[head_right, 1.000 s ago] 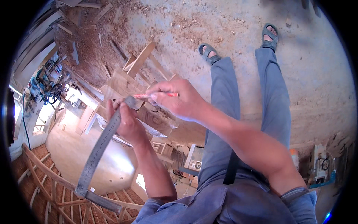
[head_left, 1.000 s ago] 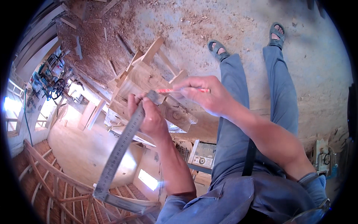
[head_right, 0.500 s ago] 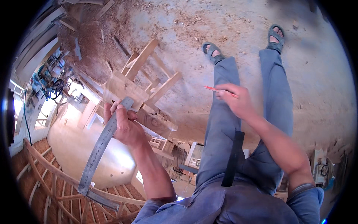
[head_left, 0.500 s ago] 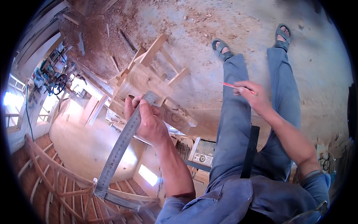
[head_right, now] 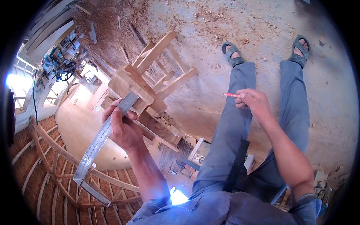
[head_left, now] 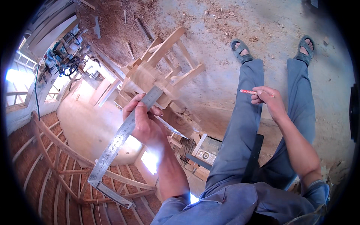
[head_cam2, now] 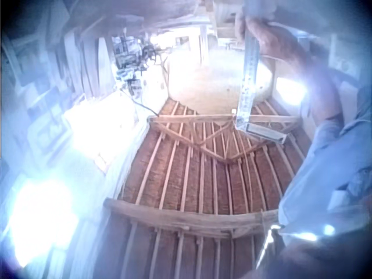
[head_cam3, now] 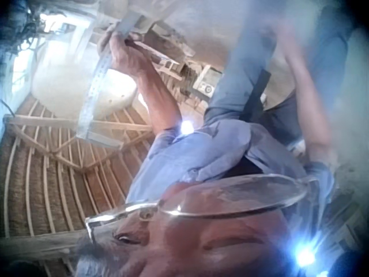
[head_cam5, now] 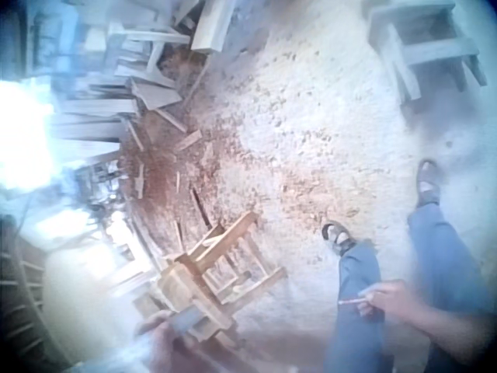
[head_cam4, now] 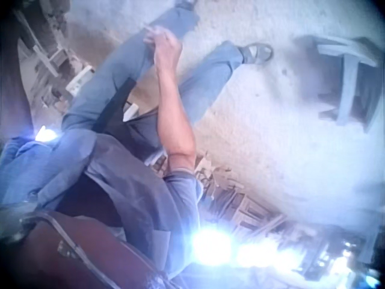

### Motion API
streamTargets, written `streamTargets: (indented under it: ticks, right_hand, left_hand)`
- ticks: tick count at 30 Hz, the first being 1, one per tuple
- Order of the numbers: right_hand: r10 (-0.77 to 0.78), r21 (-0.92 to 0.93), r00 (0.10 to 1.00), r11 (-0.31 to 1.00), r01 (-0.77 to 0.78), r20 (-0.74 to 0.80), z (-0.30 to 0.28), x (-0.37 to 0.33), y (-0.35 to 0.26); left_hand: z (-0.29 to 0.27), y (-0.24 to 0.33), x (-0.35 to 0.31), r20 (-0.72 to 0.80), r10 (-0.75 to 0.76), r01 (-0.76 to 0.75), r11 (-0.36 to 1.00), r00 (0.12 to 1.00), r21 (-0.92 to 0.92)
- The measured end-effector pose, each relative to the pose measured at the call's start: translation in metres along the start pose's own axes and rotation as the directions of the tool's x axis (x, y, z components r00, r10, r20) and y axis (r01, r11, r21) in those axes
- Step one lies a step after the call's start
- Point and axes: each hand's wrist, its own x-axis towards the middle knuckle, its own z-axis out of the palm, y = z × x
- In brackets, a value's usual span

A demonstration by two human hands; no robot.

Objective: The person uses a try square and a pencil to measure and mark lines on several wooden planks. They repeatedly position the square on the wood and draw lines to indicate cut or join locations.

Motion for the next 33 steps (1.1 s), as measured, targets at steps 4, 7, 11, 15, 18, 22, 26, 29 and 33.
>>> streamTargets:
  ticks: [4, 7, 11, 15, 18, 22, 26, 29, 33]
  right_hand:
    - [-0.008, 0.020, 1.000, 1.000, 0.008, 0.001, -0.002, -0.003, -0.013]
    - [-0.011, 0.039, 1.000, 0.999, 0.010, 0.016, -0.005, -0.006, -0.016]
    - [-0.007, 0.105, 1.000, 0.995, 0.005, 0.018, -0.007, -0.009, -0.021]
    - [-0.021, 0.123, 1.000, 0.992, 0.019, 0.020, -0.009, -0.012, -0.026]
    - [-0.029, 0.138, 0.999, 0.990, 0.026, 0.023, -0.009, -0.014, -0.031]
    - [-0.016, 0.154, 1.000, 0.988, 0.012, 0.025, -0.008, -0.018, -0.039]
    - [-0.029, 0.159, 1.000, 0.987, 0.027, 0.009, -0.013, -0.020, -0.039]
    - [-0.041, 0.132, 0.996, 0.990, 0.050, -0.076, -0.021, -0.017, -0.032]
    - [-0.039, 0.023, 0.979, 0.999, 0.045, -0.200, -0.068, -0.014, 0.017]
  left_hand:
    - [0.004, -0.004, 0.000, -0.005, 0.025, -0.025, 1.000, 1.000, -0.019]
    - [0.001, -0.009, 0.000, 0.026, 0.035, -0.034, 0.998, 0.999, -0.047]
    - [-0.001, -0.011, 0.001, 0.028, 0.039, -0.037, 0.998, 0.999, -0.055]
    - [-0.002, -0.012, 0.001, 0.017, 0.038, -0.037, 0.998, 0.999, -0.059]
    - [-0.003, -0.014, 0.003, 0.030, 0.050, -0.048, 0.997, 0.998, -0.061]
    - [-0.003, -0.014, 0.002, 0.011, 0.046, -0.046, 0.998, 0.999, -0.052]
    - [0.002, -0.010, -0.004, -0.025, 0.024, -0.025, 0.998, 0.999, -0.052]
    - [0.004, -0.009, -0.013, -0.044, -0.040, 0.038, 0.999, 0.998, -0.037]
    - [-0.002, 0.002, -0.044, 0.014, -0.228, 0.228, 0.974, 0.973, 0.011]
